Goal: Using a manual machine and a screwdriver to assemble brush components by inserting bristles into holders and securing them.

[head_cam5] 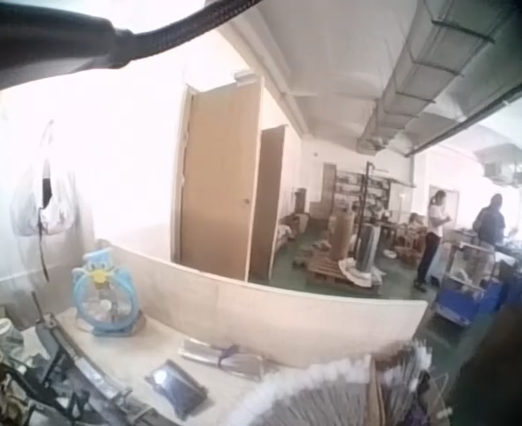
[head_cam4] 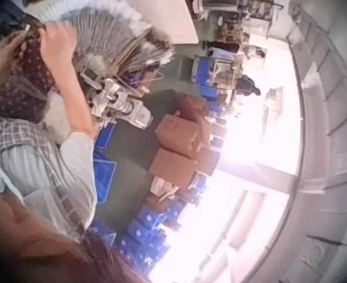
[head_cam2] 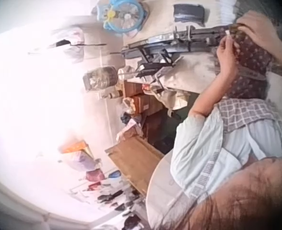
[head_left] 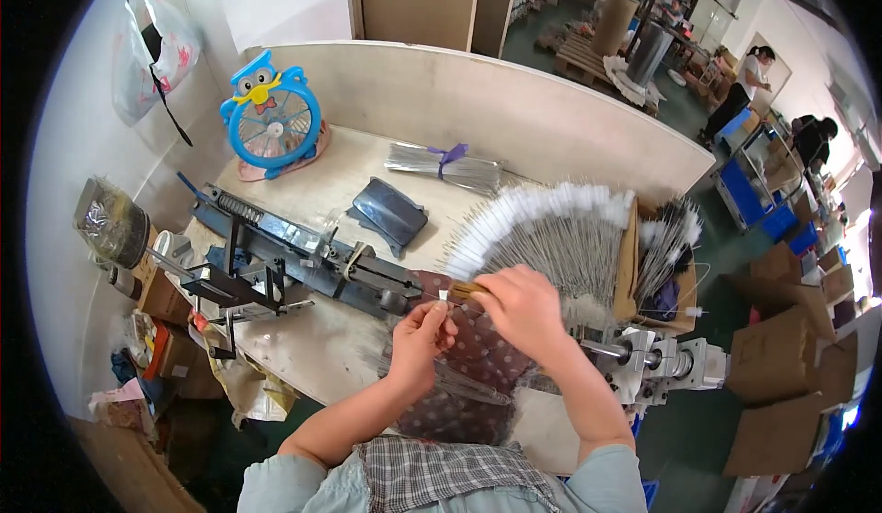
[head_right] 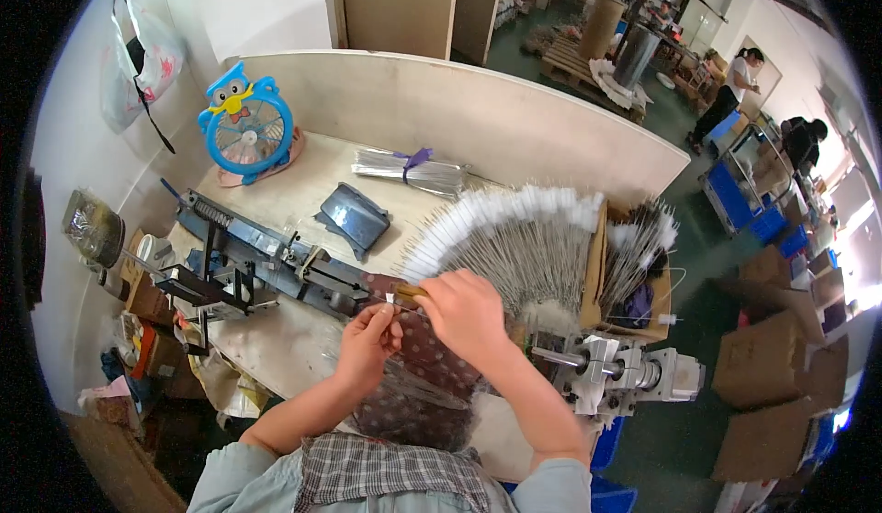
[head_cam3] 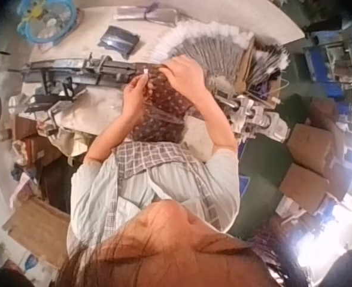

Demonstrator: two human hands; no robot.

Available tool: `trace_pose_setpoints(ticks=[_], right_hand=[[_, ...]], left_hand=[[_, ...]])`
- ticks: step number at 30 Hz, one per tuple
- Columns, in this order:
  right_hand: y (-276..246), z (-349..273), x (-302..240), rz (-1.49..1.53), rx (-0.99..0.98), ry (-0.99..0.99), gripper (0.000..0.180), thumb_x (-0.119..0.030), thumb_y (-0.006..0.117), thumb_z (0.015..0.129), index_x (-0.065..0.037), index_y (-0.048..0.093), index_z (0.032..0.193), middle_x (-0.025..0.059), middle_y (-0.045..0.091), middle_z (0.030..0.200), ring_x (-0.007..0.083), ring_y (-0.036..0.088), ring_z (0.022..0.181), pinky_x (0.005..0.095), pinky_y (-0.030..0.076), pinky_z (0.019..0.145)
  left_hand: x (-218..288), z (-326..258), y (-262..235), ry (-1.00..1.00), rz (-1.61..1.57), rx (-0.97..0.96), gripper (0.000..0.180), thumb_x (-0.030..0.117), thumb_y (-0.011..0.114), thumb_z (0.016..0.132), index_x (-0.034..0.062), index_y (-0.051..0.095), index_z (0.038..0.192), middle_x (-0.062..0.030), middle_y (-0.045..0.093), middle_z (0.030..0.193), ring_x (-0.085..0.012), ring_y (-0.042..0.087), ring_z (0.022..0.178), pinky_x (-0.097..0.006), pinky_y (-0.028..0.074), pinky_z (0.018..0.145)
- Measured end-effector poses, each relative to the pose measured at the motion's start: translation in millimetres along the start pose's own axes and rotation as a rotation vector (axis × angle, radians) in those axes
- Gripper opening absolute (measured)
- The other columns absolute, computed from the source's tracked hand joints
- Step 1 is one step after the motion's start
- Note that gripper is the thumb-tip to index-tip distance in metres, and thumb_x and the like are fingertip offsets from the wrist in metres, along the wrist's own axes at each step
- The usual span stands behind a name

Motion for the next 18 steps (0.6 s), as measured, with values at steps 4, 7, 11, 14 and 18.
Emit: trace_pose_setpoints(ticks=[4, 7, 11, 14, 18], right_hand=[[38.6, 6.9, 4.4, 0.007, -0.169, 0.094, 0.017, -0.020, 0.065, 0.077, -0.006, 0.068, 0.086, 0.0084, 0.064, 0.079, 0.0262, 0.059, 0.078, 0.0360, 0.047, 0.069], [37.2, 7.5, 5.9, 0.132, -0.236, 0.172, 0.018, -0.023, 0.060, 0.081, -0.006, 0.068, 0.084, 0.0098, 0.064, 0.081, 0.0282, 0.060, 0.081, 0.0377, 0.048, 0.070], [42.2, 4.7, 14.5, 0.253, -0.328, 0.348, 0.020, -0.025, 0.061, 0.081, -0.006, 0.068, 0.084, 0.0099, 0.064, 0.080, 0.0276, 0.061, 0.079, 0.0376, 0.047, 0.069], [50.9, 0.8, 24.7, 0.364, -0.376, 0.459, 0.021, -0.027, 0.063, 0.080, -0.006, 0.068, 0.084, 0.0098, 0.064, 0.080, 0.0271, 0.060, 0.079, 0.0373, 0.047, 0.069], [37.6, 0.4, 9.7, 0.167, -0.178, 0.270, 0.024, -0.028, 0.067, 0.077, -0.007, 0.068, 0.089, 0.0071, 0.064, 0.082, 0.0256, 0.059, 0.081, 0.0366, 0.047, 0.070]], left_hand=[[-2.9, 1.7, 1.6, -0.037, 0.001, -0.020, 0.017, 0.022, 0.056, 0.093, 0.0050, 0.059, 0.095, -0.0015, 0.059, 0.067, -0.0079, 0.052, 0.057, -0.021, 0.040, 0.053], [-2.9, 2.6, -1.1, -0.039, 0.012, -0.029, 0.020, 0.023, 0.055, 0.093, 0.0029, 0.058, 0.094, -0.0020, 0.058, 0.064, -0.0081, 0.052, 0.056, -0.021, 0.040, 0.052], [-0.2, 0.1, 0.5, -0.010, 0.090, -0.098, 0.028, 0.029, 0.048, 0.096, 0.0024, 0.056, 0.098, -0.0057, 0.060, 0.074, -0.0120, 0.057, 0.062, -0.023, 0.046, 0.059], [-0.5, 3.5, 3.5, -0.043, 0.052, -0.138, 0.036, 0.034, 0.040, 0.098, 0.0019, 0.054, 0.101, -0.0085, 0.061, 0.081, -0.0175, 0.060, 0.074, -0.029, 0.047, 0.072], [-2.0, 3.7, 6.7, -0.067, -0.191, -0.061, 0.044, 0.039, 0.033, 0.099, 0.0009, 0.052, 0.108, -0.0112, 0.063, 0.095, -0.0197, 0.061, 0.087, -0.035, 0.045, 0.085]])
Point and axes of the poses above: each hand's wrist, its own z-axis towards the middle knuckle, its own y-axis out of the palm, x = y × z, the point moved 7 cm from there along z, towards the middle knuckle
